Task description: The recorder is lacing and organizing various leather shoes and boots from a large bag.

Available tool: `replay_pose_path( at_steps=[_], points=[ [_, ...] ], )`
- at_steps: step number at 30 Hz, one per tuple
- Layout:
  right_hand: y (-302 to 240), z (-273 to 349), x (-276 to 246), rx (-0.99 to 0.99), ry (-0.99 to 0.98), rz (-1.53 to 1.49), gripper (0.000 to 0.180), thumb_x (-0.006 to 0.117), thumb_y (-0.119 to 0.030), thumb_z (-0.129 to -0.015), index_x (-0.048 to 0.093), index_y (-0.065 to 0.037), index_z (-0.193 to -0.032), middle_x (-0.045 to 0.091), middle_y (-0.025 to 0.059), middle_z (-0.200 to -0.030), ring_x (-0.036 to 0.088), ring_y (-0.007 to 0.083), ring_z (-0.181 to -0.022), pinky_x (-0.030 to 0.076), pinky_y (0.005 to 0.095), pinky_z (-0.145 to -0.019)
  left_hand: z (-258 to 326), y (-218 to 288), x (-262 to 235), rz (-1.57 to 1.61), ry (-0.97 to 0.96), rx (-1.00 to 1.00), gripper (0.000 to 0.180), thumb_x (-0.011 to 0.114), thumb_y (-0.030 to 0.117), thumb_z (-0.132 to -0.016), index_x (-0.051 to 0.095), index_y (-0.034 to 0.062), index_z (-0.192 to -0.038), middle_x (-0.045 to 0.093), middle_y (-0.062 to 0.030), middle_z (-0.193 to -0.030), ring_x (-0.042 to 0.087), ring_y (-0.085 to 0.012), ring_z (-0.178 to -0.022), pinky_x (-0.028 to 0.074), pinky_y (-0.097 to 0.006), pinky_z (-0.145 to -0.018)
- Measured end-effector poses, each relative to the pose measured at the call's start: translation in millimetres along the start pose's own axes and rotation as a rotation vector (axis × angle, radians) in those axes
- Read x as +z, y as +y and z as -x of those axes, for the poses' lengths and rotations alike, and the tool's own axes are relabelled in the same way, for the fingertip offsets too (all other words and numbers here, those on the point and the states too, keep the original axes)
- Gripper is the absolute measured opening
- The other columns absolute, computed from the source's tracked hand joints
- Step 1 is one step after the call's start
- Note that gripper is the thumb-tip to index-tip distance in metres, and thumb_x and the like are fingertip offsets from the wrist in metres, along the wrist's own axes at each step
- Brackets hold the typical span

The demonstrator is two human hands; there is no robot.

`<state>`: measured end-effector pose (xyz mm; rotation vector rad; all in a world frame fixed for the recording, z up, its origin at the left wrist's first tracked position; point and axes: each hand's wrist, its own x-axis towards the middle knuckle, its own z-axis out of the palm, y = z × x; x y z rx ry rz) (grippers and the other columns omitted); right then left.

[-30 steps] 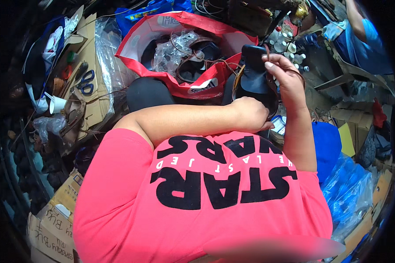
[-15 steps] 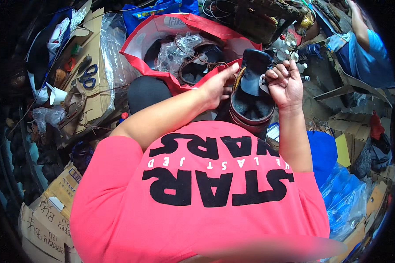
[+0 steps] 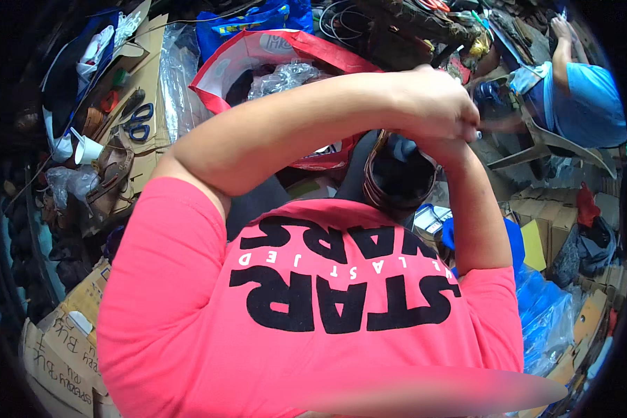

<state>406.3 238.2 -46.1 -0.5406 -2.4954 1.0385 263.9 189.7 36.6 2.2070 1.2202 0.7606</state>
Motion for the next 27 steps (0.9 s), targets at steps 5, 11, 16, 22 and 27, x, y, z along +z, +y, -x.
replay_pose_path(
  at_steps=[5, 11, 16, 22, 27],
  points=[
    [-39.2, -17.1, -30.3, 0.465, -0.312, -0.233, 0.035, 0.059, -0.028, -0.086, 0.060, -0.004, -0.112, 0.061, 0.0041, -0.097, 0.056, 0.0138, -0.085, 0.045, 0.0272, -0.071, 20.6, -28.9, -13.4, -0.029, -0.128, 0.046, 0.051, 0.068, 0.042, -0.074, 0.062, 0.0082, -0.111, 0.066, -0.0159, -0.098, 0.062, -0.0359, -0.090, 0.049, -0.041, -0.076],
    [-37.0, -15.0, -41.0, 0.556, -0.264, -0.646, 0.039, 0.046, -0.041, -0.095, 0.067, -0.009, -0.094, 0.042, -0.0067, -0.065, 0.036, 0.0046, -0.059, 0.028, 0.0214, -0.052, 77.9, -43.0, -7.7, -0.638, 0.018, -0.032, 0.020, 0.064, 0.028, -0.079, 0.063, 0.0111, -0.089, 0.062, -0.0054, -0.085, 0.059, -0.0258, -0.086, 0.042, -0.040, -0.081],
    [-23.6, -18.5, -45.4, 0.407, -0.234, -0.509, 0.028, 0.056, -0.032, -0.091, 0.067, -0.006, -0.091, 0.059, -0.0033, -0.075, 0.049, 0.0051, -0.065, 0.037, 0.0184, -0.058, 110.3, 8.9, 0.7, -0.569, -0.086, -0.021, 0.026, 0.063, 0.031, -0.081, 0.065, 0.0058, -0.084, 0.061, -0.0100, -0.091, 0.061, -0.0277, -0.085, 0.046, -0.040, -0.079],
    [-32.8, -14.0, -47.0, 0.224, -0.226, -0.198, 0.009, 0.066, -0.005, -0.079, 0.062, -0.001, -0.085, 0.062, 0.0017, -0.078, 0.058, 0.0144, -0.068, 0.048, 0.0320, -0.067, 72.9, -10.5, -32.1, 0.069, -0.145, -0.377, 0.029, 0.059, 0.030, -0.089, 0.067, 0.0034, -0.097, 0.064, -0.0082, -0.073, 0.061, -0.0175, -0.067, 0.049, -0.034, -0.063],
    [-22.0, -14.1, -26.5, -0.401, 0.166, 0.607, 0.016, 0.067, -0.007, -0.069, 0.060, -0.012, -0.083, 0.061, 0.0042, -0.082, 0.060, 0.0252, -0.073, 0.046, 0.0351, -0.067, 28.7, -87.5, 5.5, 0.472, -0.017, -0.361, 0.026, 0.057, 0.012, -0.088, 0.062, 0.0048, -0.113, 0.063, -0.0050, -0.089, 0.058, -0.0133, -0.075, 0.047, -0.028, -0.068]
  ],
)
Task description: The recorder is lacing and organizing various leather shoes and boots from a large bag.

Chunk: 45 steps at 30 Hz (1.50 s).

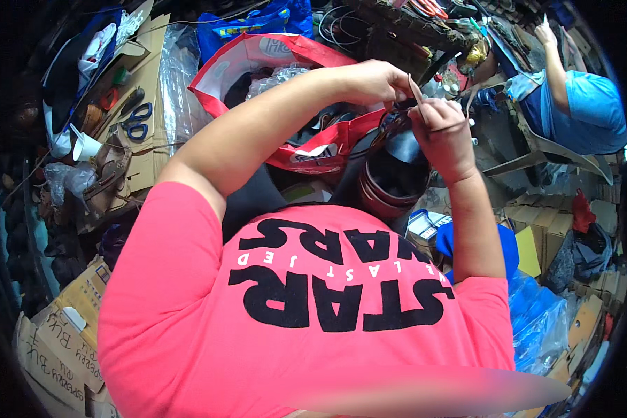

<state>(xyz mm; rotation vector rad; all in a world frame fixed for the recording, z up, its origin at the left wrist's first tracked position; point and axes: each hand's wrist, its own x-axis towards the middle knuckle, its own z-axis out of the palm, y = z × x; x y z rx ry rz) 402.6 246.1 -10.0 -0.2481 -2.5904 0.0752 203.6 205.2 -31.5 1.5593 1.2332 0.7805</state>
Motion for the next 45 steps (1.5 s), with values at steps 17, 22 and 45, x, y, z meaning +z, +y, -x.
replay_pose_path(
  at_steps=[17, 22, 45],
  points=[
    [-15.3, 44.0, 4.6, 0.575, 0.542, -1.469, 0.048, 0.029, -0.030, -0.102, 0.060, -0.002, -0.076, 0.064, 0.0172, -0.097, 0.056, 0.0304, -0.107, 0.031, 0.0454, -0.103, -16.2, 14.5, -15.0, -0.706, 0.077, 0.356, 0.031, 0.069, 0.027, -0.077, 0.056, 0.0000, -0.070, 0.055, -0.0181, -0.070, 0.054, -0.0353, -0.064, 0.044, -0.039, -0.058],
    [-26.2, 60.2, -12.1, 0.780, 0.584, -1.655, 0.052, 0.029, -0.034, -0.102, 0.037, -0.010, -0.056, 0.038, 0.0031, -0.056, 0.049, 0.0218, -0.073, 0.038, 0.0396, -0.090, 16.3, -40.1, -39.2, -1.011, 0.385, 0.378, 0.037, 0.058, 0.037, -0.087, 0.058, 0.0036, -0.070, 0.058, -0.0161, -0.069, 0.060, -0.0335, -0.068, 0.047, -0.042, -0.061],
    [-9.9, 99.5, 12.2, 0.812, -0.177, -0.664, 0.045, 0.059, -0.021, -0.088, 0.048, -0.007, -0.129, 0.064, 0.0143, -0.102, 0.060, 0.0200, -0.092, 0.045, 0.0304, -0.084, 14.9, -60.1, 35.6, -0.127, 0.130, -0.108, 0.040, 0.076, 0.032, -0.077, 0.056, 0.0028, -0.094, 0.061, -0.0035, -0.080, 0.056, -0.0105, -0.075, 0.046, -0.026, -0.067]
  ],
)
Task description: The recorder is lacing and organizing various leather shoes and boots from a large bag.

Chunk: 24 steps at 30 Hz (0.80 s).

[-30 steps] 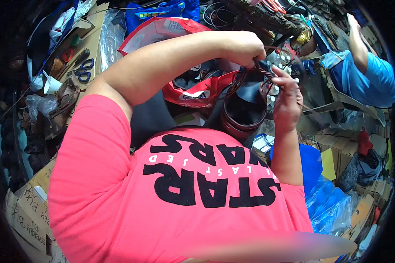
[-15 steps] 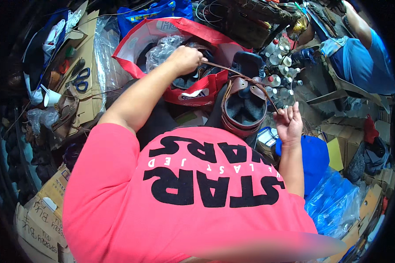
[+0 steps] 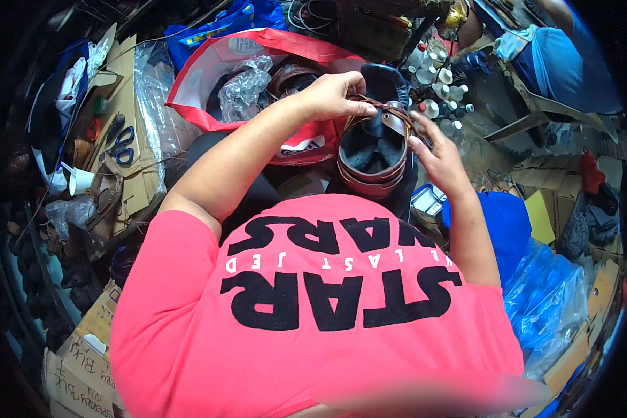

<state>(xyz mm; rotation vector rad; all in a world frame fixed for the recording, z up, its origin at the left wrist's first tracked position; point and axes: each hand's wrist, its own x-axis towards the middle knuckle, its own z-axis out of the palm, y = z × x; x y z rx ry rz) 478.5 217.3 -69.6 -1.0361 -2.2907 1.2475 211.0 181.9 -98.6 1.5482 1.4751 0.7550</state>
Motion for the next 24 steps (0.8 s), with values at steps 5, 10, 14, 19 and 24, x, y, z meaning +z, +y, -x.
replay_pose_path(
  at_steps=[5, 10, 14, 19, 24],
  points=[
    [16.7, 8.9, -14.8, 0.098, 0.001, -0.240, 0.023, 0.051, -0.019, -0.094, 0.061, 0.000, -0.087, 0.056, 0.0021, -0.076, 0.051, 0.0096, -0.074, 0.042, 0.0256, -0.069, 3.0, -11.1, 9.0, 0.207, -0.010, -0.020, 0.026, 0.063, 0.026, -0.088, 0.055, 0.0035, -0.079, 0.051, 0.0036, -0.070, 0.045, -0.0047, -0.067, 0.040, -0.023, -0.060],
    [-17.5, 7.3, -55.7, 0.192, -0.090, -0.315, 0.026, 0.050, -0.025, -0.095, 0.061, -0.004, -0.082, 0.054, -0.0029, -0.079, 0.041, 0.0060, -0.071, 0.032, 0.0198, -0.065, 7.4, -4.7, 29.8, 0.236, 0.119, -0.060, 0.028, 0.058, 0.025, -0.092, 0.055, 0.0034, -0.074, 0.046, 0.0044, -0.064, 0.040, -0.0045, -0.064, 0.038, -0.025, -0.056],
    [-61.2, -17.7, -29.2, -0.108, -0.037, -0.542, 0.026, 0.047, -0.021, -0.097, 0.061, -0.002, -0.104, 0.057, 0.0044, -0.104, 0.050, 0.0102, -0.099, 0.036, 0.0240, -0.089, 4.8, 11.3, 44.5, 0.065, 0.189, -0.035, 0.028, 0.057, 0.027, -0.092, 0.056, 0.0024, -0.080, 0.049, -0.0038, -0.062, 0.043, -0.0072, -0.062, 0.040, -0.028, -0.056],
    [-39.1, -43.9, 5.8, 0.071, -0.190, -0.604, 0.027, 0.044, -0.015, -0.098, 0.055, -0.006, -0.122, 0.060, -0.0005, -0.108, 0.057, 0.0097, -0.093, 0.046, 0.0245, -0.082, 37.1, 49.8, 25.5, -0.167, 0.133, 0.047, 0.023, 0.054, 0.024, -0.090, 0.054, 0.0014, -0.095, 0.061, -0.0226, -0.084, 0.061, -0.0405, -0.083, 0.047, -0.047, -0.070],
    [-39.3, -50.5, 13.2, -0.314, -0.159, 0.124, 0.035, 0.052, -0.003, -0.080, 0.056, -0.001, -0.115, 0.062, 0.0180, -0.107, 0.061, 0.0310, -0.097, 0.047, 0.0348, -0.083, 61.1, 98.2, -24.0, -0.613, -0.080, 0.373, 0.015, 0.059, 0.018, -0.084, 0.057, 0.0030, -0.086, 0.060, -0.0165, -0.077, 0.060, -0.0356, -0.077, 0.047, -0.043, -0.068]
  ],
)
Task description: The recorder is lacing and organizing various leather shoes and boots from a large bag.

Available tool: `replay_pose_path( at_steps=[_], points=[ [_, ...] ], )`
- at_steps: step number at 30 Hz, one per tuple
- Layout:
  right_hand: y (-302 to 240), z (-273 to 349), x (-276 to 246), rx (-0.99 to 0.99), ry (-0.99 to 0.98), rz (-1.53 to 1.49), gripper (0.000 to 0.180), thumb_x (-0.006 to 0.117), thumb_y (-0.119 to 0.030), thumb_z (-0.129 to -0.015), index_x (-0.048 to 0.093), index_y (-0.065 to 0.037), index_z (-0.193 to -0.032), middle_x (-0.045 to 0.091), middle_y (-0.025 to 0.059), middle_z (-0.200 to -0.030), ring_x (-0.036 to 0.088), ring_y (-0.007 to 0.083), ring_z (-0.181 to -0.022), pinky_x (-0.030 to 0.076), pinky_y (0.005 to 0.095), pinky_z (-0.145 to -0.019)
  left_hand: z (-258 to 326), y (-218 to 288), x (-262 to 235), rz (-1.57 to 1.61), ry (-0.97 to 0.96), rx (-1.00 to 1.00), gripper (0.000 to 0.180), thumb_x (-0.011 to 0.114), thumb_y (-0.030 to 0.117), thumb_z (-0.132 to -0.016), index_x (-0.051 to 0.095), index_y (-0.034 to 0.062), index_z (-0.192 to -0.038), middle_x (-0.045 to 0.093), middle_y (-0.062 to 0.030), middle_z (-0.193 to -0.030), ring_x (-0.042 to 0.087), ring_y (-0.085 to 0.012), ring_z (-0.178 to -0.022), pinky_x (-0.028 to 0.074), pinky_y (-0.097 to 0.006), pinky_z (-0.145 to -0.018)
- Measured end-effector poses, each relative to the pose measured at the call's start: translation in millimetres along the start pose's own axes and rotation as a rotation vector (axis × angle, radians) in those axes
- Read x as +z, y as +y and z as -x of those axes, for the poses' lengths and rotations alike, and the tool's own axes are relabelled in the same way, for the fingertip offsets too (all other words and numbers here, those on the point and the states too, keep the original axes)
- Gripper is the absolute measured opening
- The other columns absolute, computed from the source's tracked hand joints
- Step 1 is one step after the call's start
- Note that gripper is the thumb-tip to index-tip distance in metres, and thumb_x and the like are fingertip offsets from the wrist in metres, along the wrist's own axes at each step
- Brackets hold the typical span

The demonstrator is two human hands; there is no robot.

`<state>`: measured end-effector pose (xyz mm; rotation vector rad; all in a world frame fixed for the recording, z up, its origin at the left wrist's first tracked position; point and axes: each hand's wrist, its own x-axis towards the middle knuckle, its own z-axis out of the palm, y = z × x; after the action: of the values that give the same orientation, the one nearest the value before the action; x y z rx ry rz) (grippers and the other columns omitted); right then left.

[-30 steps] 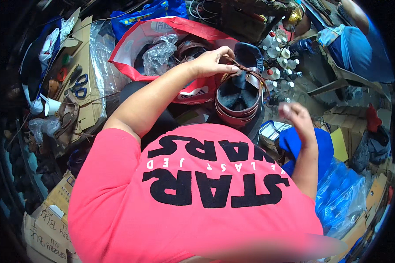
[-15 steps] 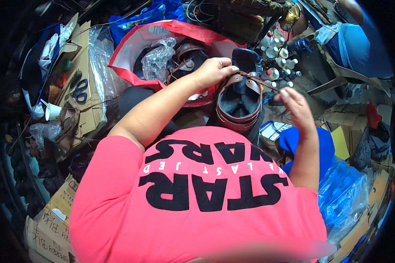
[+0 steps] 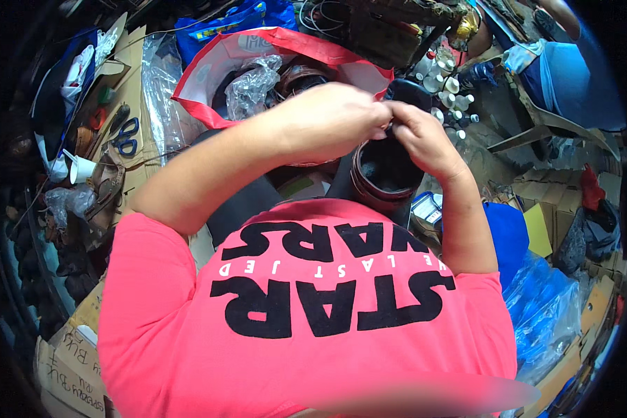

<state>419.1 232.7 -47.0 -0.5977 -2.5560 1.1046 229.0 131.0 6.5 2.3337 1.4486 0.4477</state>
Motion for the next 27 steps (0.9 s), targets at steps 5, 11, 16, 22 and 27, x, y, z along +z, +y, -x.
replay_pose_path(
  at_steps=[5, 11, 16, 22, 27],
  points=[
    [-21.0, -2.5, -2.0, -0.008, -0.013, -0.094, 0.028, 0.048, -0.018, -0.087, 0.064, -0.001, -0.102, 0.060, 0.0093, -0.081, 0.056, 0.0226, -0.075, 0.045, 0.0291, -0.074, -56.5, -10.7, -21.3, -0.133, 0.092, 0.282, 0.016, 0.064, 0.026, -0.079, 0.062, 0.0104, -0.083, 0.059, -0.0067, -0.085, 0.058, -0.0244, -0.090, 0.041, -0.040, -0.081],
    [3.3, 2.1, -20.1, 0.479, 0.013, -0.766, 0.036, 0.047, -0.030, -0.094, 0.065, -0.001, -0.102, 0.052, -0.0010, -0.071, 0.045, 0.0069, -0.063, 0.033, 0.0204, -0.055, -59.3, -33.3, 21.0, 0.104, 0.489, 0.261, 0.026, 0.071, 0.025, -0.073, 0.067, 0.0169, -0.098, 0.063, -0.0034, -0.101, 0.058, -0.0236, -0.099, 0.043, -0.039, -0.082],
    [10.3, -1.4, -26.5, 0.524, 0.014, -0.962, 0.032, 0.050, -0.027, -0.092, 0.061, -0.001, -0.107, 0.060, 0.0018, -0.076, 0.050, 0.0087, -0.062, 0.039, 0.0210, -0.058, -39.9, -43.7, 36.2, -0.028, 0.390, 0.096, 0.032, 0.072, 0.015, -0.072, 0.066, 0.0109, -0.103, 0.064, -0.0084, -0.096, 0.062, -0.0267, -0.086, 0.049, -0.037, -0.078],
    [15.2, -3.1, -29.6, 0.461, -0.070, -0.901, 0.029, 0.050, -0.025, -0.093, 0.062, -0.002, -0.104, 0.062, 0.0023, -0.078, 0.051, 0.0085, -0.062, 0.041, 0.0199, -0.060, -42.5, -40.6, 36.5, 0.194, 0.510, 0.233, 0.024, 0.071, 0.006, -0.071, 0.063, 0.0063, -0.093, 0.064, -0.0105, -0.088, 0.062, -0.0309, -0.084, 0.050, -0.039, -0.075],
    [4.3, -8.8, -24.9, 0.502, 0.060, -0.922, 0.022, 0.058, -0.022, -0.091, 0.063, -0.002, -0.100, 0.063, 0.0027, -0.082, 0.058, 0.0089, -0.068, 0.048, 0.0210, -0.064, -35.8, -43.3, 36.4, 0.151, 0.378, 0.051, 0.017, 0.068, 0.007, -0.075, 0.062, 0.0044, -0.090, 0.064, -0.0118, -0.087, 0.063, -0.0289, -0.085, 0.050, -0.037, -0.075]
  ],
)
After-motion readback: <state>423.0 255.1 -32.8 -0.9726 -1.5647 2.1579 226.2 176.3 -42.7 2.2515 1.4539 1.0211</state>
